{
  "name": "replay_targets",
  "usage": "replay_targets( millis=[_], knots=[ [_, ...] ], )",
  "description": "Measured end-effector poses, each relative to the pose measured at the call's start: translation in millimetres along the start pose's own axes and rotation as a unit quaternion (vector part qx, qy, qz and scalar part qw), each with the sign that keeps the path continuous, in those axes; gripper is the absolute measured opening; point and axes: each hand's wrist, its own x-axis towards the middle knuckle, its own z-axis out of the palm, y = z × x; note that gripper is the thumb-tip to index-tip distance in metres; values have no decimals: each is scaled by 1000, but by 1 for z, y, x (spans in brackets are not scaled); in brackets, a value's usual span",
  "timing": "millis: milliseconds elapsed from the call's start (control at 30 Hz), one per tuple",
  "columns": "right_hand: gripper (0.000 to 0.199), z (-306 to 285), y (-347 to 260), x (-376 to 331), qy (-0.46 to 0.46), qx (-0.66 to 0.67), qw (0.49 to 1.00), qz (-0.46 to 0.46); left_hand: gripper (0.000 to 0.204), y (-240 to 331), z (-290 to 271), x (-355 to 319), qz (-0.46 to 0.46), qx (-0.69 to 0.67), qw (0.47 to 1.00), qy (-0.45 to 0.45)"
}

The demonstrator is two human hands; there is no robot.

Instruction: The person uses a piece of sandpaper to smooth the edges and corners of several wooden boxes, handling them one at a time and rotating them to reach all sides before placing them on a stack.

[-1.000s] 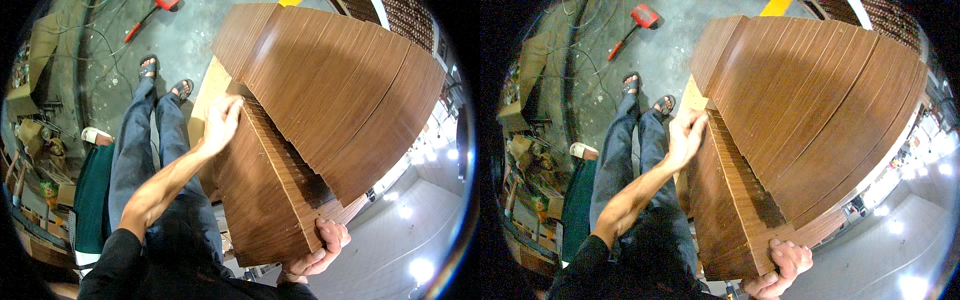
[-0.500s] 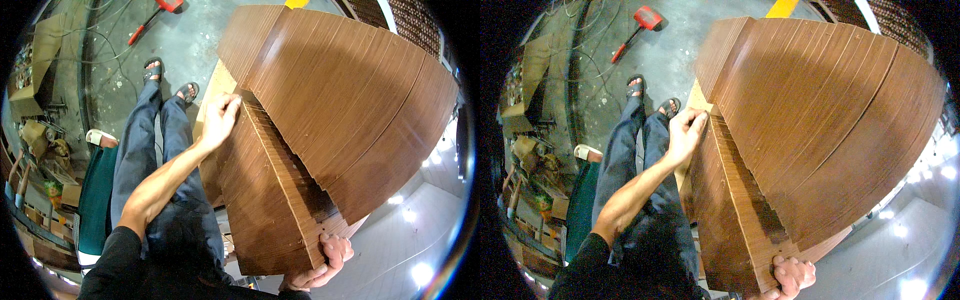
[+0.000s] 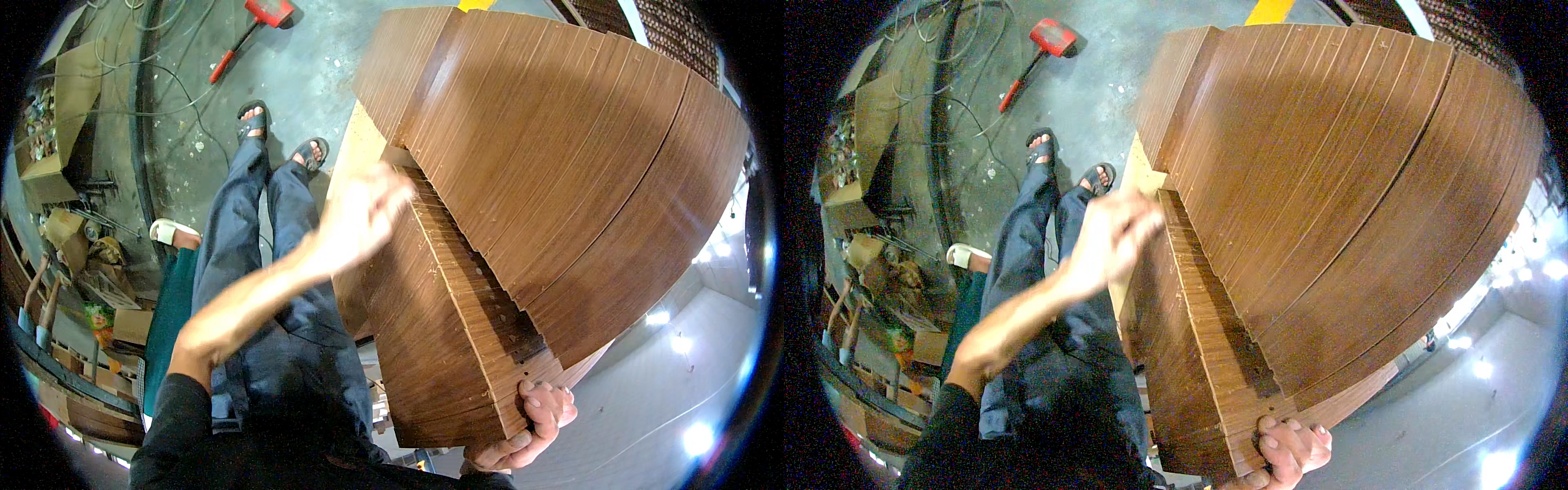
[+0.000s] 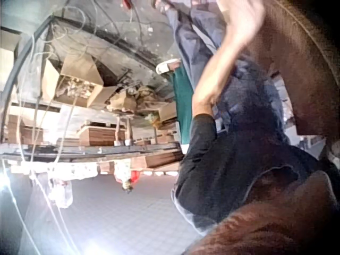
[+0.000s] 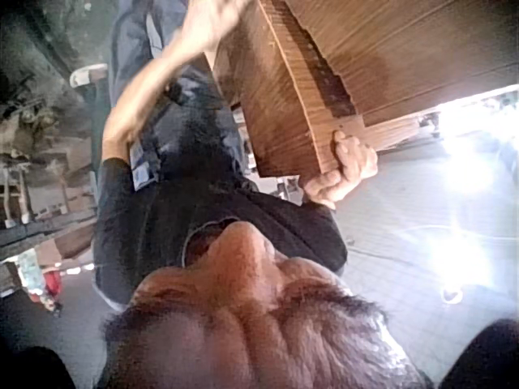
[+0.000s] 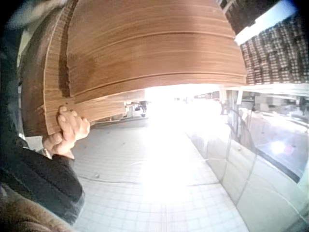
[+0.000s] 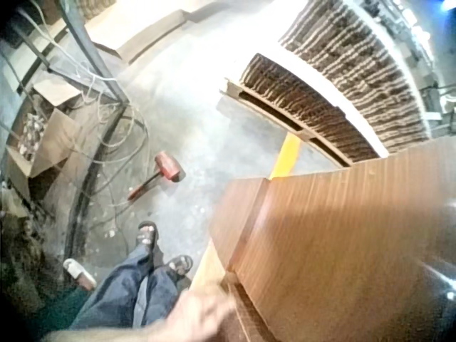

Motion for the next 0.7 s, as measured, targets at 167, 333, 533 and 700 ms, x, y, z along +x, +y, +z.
replay_targets(
  millis=[167, 333, 533, 700],
  knots=[
    [39, -2, -2, 1, -9, 6, 1000, 3, 15, -58, 18, 25, -76, 69, 994, -40],
    [26, -1, 6, -1, 5, 51, 999, 4, 16, -1, 9, 28, 4, 73, 992, -104],
    [31, -7, 23, -6, -36, 91, 995, -9, 14, 140, -26, -25, 163, -53, 972, -160],
    [29, 6, 23, -6, 19, 151, 988, -5, 17, 208, -37, -49, 117, -182, 963, -162]
  ],
)
